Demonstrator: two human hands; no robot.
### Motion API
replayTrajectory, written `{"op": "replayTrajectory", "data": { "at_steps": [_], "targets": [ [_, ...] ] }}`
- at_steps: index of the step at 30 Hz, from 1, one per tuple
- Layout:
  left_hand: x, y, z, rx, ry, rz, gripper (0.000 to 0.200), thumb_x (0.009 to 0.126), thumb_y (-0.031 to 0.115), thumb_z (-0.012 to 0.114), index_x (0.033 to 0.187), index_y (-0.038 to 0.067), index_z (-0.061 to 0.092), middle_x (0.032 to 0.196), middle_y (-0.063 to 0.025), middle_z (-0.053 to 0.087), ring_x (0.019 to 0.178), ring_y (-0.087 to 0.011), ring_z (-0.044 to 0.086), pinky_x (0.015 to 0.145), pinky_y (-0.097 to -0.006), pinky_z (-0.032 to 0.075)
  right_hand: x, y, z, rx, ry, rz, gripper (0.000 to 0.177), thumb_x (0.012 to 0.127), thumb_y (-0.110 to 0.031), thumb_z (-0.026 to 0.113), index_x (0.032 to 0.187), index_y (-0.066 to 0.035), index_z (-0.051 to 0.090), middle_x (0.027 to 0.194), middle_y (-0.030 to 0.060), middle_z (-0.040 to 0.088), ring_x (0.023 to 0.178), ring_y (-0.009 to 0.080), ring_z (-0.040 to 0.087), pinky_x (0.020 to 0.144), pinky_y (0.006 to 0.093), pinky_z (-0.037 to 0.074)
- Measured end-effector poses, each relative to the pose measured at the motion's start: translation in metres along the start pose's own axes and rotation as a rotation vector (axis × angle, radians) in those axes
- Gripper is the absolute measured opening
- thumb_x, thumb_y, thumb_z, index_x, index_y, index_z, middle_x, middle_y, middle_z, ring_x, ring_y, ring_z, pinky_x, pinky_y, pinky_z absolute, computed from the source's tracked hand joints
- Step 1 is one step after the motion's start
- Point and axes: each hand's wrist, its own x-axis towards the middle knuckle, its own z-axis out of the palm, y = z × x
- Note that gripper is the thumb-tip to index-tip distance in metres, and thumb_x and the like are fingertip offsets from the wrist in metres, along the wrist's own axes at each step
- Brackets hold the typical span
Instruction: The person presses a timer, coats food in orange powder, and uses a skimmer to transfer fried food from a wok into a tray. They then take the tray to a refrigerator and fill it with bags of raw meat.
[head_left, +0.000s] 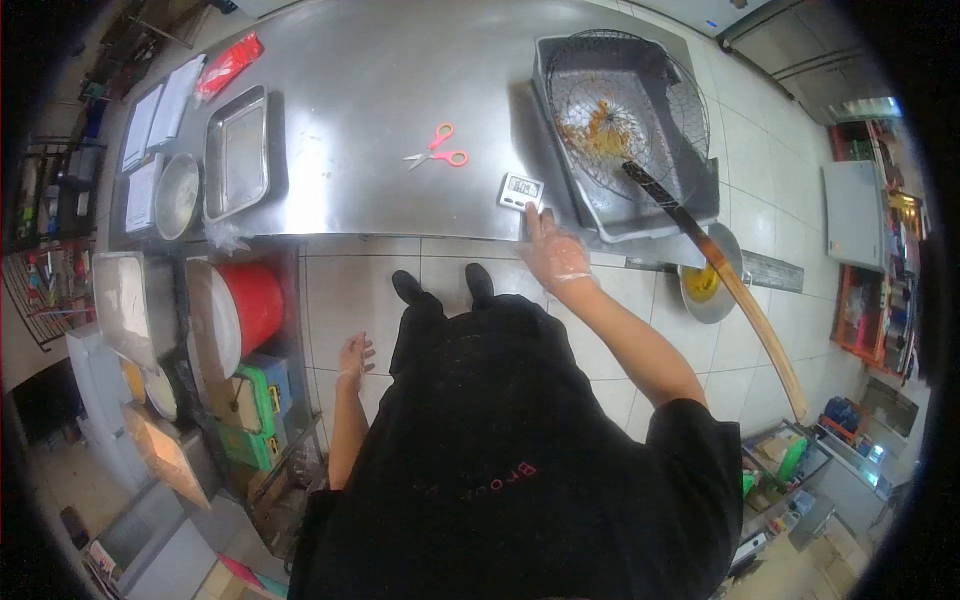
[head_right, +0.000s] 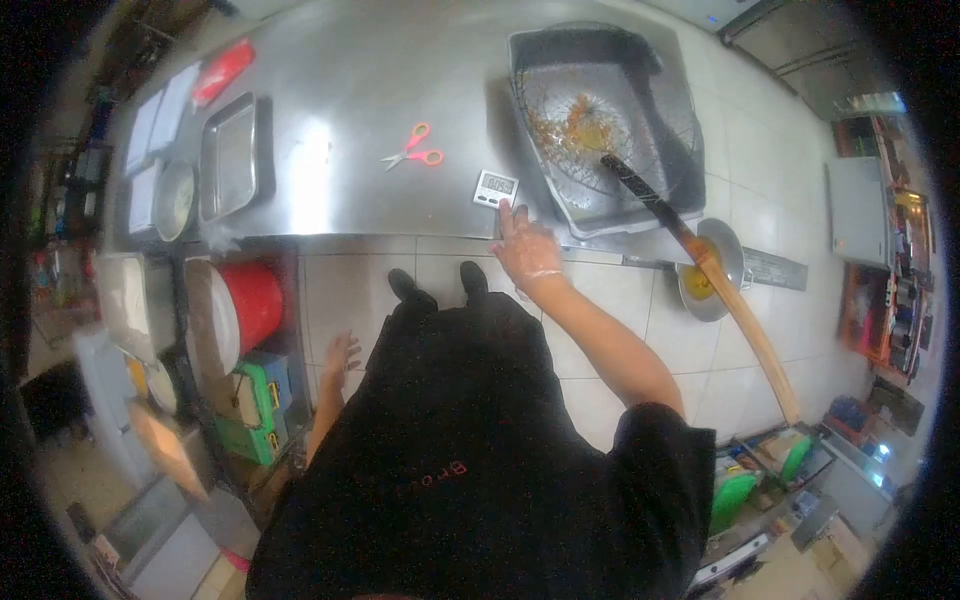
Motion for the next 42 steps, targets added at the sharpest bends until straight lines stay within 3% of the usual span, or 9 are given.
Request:
{"op": "replayTrajectory", "data": {
  "at_steps": [5, 8, 15, 18, 20, 27, 35, 42],
  "targets": [
    [0.0, -0.046, 0.012, 0.037, -0.008, -0.123, 0.057, 0.098, 0.051, 0.056, 0.14, 0.014, 0.048, 0.137, -0.0131, 0.059, 0.12, -0.0321, 0.058, 0.095, -0.0557, 0.046, -0.005, 0.0, -0.027, 0.02, -0.02, -0.093, 0.069, 0.097, -0.04, 0.06, 0.155, -0.015, 0.033, 0.129, 0.0224, 0.054, 0.098, 0.0371, 0.066, 0.084, 0.0461, 0.054],
    [0.0, -0.088, 0.003, 0.28, -0.098, -0.012, 0.055, 0.099, 0.05, 0.056, 0.141, 0.015, 0.048, 0.133, -0.0122, 0.06, 0.118, -0.0314, 0.059, 0.093, -0.0542, 0.047, 0.002, -0.001, -0.02, 0.02, -0.002, -0.093, 0.067, 0.096, -0.043, 0.06, 0.153, -0.015, 0.038, 0.124, 0.0202, 0.055, 0.097, 0.0351, 0.066, 0.082, 0.0454, 0.054],
    [-0.007, -0.086, 0.005, 0.26, -0.071, -0.144, 0.052, 0.099, 0.046, 0.056, 0.14, 0.016, 0.048, 0.133, -0.0119, 0.059, 0.119, -0.0313, 0.059, 0.092, -0.0547, 0.048, 0.005, -0.011, -0.009, -0.202, 0.163, -0.134, 0.065, 0.094, -0.048, 0.061, 0.148, -0.015, 0.046, 0.115, 0.0155, 0.057, 0.093, 0.0311, 0.067, 0.075, 0.0429, 0.055],
    [-0.004, -0.091, 0.006, 0.034, -0.035, -0.127, 0.051, 0.1, 0.045, 0.055, 0.14, 0.015, 0.048, 0.134, -0.0125, 0.059, 0.12, -0.032, 0.058, 0.092, -0.0557, 0.048, 0.005, -0.012, -0.026, -0.15, 0.107, -0.145, 0.064, 0.093, -0.047, 0.062, 0.147, -0.015, 0.047, 0.115, 0.0151, 0.057, 0.092, 0.0303, 0.067, 0.074, 0.0423, 0.055],
    [-0.009, -0.086, 0.012, -0.041, 0.0, -0.126, 0.051, 0.1, 0.045, 0.054, 0.14, 0.014, 0.047, 0.135, -0.0132, 0.058, 0.12, -0.0328, 0.058, 0.092, -0.0558, 0.048, 0.004, -0.013, -0.036, -0.031, -0.019, -0.159, 0.066, 0.095, -0.046, 0.061, 0.151, -0.02, 0.04, 0.128, 0.0211, 0.052, 0.102, 0.041, 0.066, 0.087, 0.0504, 0.054],
    [-0.005, -0.091, 0.014, -0.031, -0.045, -0.088, 0.05, 0.1, 0.044, 0.054, 0.139, 0.014, 0.047, 0.137, -0.0133, 0.058, 0.119, -0.0311, 0.059, 0.09, -0.0525, 0.049, 0.018, -0.014, -0.036, 0.105, 0.054, -0.187, 0.06, 0.093, -0.044, 0.064, 0.146, -0.021, 0.048, 0.128, 0.0222, 0.052, 0.109, 0.042, 0.063, 0.091, 0.0516, 0.053],
    [-0.012, -0.109, 0.016, 0.05, -0.043, -0.061, 0.05, 0.1, 0.045, 0.054, 0.139, 0.015, 0.047, 0.136, -0.0125, 0.058, 0.114, -0.029, 0.06, 0.09, -0.0514, 0.049, 0.019, -0.003, -0.031, 0.392, -0.083, -0.052, 0.058, 0.095, -0.044, 0.064, 0.147, -0.024, 0.05, 0.134, 0.0209, 0.049, 0.123, 0.0385, 0.056, 0.102, 0.0482, 0.048],
    [-0.006, -0.093, 0.019, 0.059, -0.058, -0.077, 0.052, 0.099, 0.045, 0.054, 0.141, 0.015, 0.045, 0.138, -0.0122, 0.057, 0.117, -0.0301, 0.059, 0.092, -0.0519, 0.048, 0.017, 0.005, -0.027, 0.346, -0.043, -0.071, 0.056, 0.097, -0.043, 0.06, 0.148, -0.025, 0.048, 0.128, 0.0169, 0.052, 0.117, 0.0382, 0.058, 0.101, 0.0467, 0.047]
  ]
}}
